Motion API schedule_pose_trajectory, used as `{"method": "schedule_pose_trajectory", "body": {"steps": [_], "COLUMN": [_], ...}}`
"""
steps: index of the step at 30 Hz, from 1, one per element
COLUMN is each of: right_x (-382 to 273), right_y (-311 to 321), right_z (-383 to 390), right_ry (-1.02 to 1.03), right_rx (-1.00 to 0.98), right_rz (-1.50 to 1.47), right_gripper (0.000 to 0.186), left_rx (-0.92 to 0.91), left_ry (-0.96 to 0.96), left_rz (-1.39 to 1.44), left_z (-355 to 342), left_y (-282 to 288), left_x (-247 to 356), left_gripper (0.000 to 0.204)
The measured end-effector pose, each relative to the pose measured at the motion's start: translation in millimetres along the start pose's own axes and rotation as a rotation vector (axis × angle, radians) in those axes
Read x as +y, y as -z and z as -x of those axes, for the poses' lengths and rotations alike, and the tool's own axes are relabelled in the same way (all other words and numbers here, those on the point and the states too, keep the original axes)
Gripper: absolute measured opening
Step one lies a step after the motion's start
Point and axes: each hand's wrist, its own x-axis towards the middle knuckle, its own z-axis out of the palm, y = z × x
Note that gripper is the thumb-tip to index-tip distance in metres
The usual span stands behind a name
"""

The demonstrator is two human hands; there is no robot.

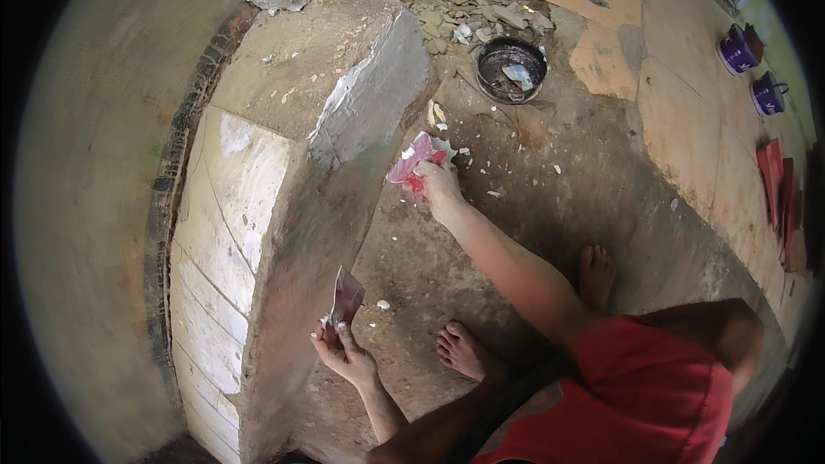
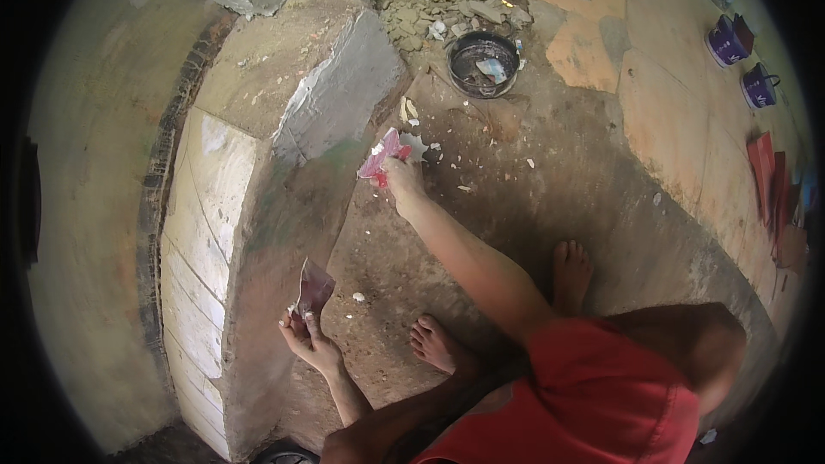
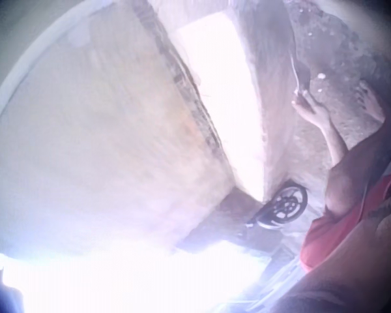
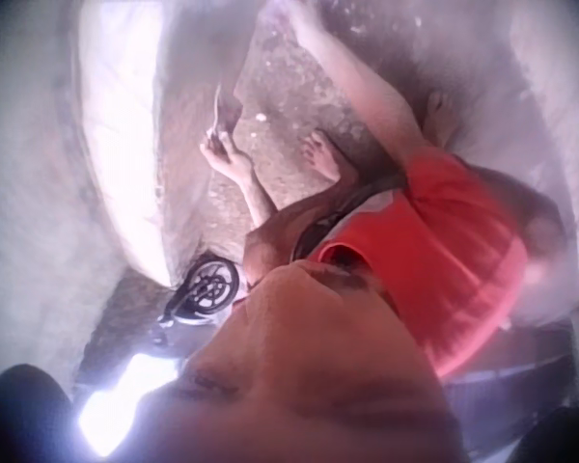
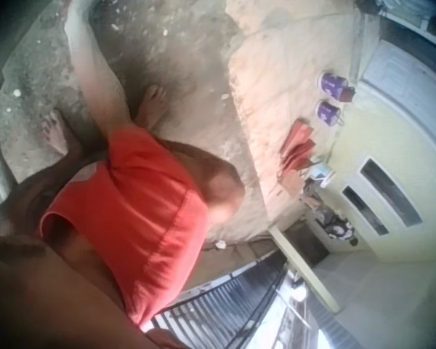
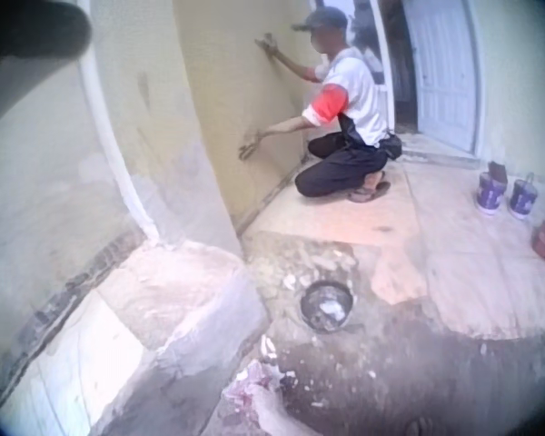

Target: The person applies white plaster to a wall corner and adjacent surfaces using a trowel. They repeatedly scoop plaster from a bucket and smooth it onto the wall, occasionally standing to retrieve more material before resuming the application.

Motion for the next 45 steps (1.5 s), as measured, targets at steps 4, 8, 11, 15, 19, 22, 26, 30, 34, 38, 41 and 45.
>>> {"method": "schedule_pose_trajectory", "body": {"steps": [4,8,11,15,19,22,26,30,34,38,41,45], "right_x": [-24,-79,-139,-164,-75,-41,-68,-159,-156,-86,-109,-151], "right_y": [-27,-96,-87,-27,10,-21,-43,-54,-4,-9,-38,-10], "right_z": [-48,-55,-44,8,-18,-41,-81,-25,-32,-42,-42,5], "right_ry": [-0.073,-0.185,-0.015,0.055,-0.206,-0.265,-0.226,-0.014,0.096,-0.153,-0.068,0.161], "right_rx": [-0.006,0.075,-0.171,-0.128,-0.042,0.022,0.003,-0.169,-0.116,-0.010,-0.153,-0.217], "right_rz": [0.138,0.195,0.102,0.075,0.017,0.028,0.040,-0.155,-0.018,0.148,0.085,0.203], "right_gripper": [0.018,0.021,0.020,0.020,0.020,0.016,0.014,0.016,0.023,0.024,0.020,0.020], "left_rx": [0.004,0.064,0.092,0.088,0.070,0.046,0.041,0.125,0.108,0.101,0.067,0.112], "left_ry": [0.021,0.069,0.107,0.134,0.127,0.108,0.090,0.126,0.130,0.122,0.075,0.187], "left_rz": [-0.039,0.063,0.070,0.092,0.124,0.085,0.024,0.063,0.133,0.166,0.072,0.169], "left_z": [-1,5,9,9,1,4,8,21,12,3,10,21], "left_y": [4,7,2,0,-14,-10,7,19,5,-7,12,21], "left_x": [11,3,0,-8,-4,3,-6,-12,-6,1,-12,-14], "left_gripper": [0.031,0.030,0.030,0.031,0.032,0.032,0.031,0.033,0.033,0.033,0.034,0.034]}}
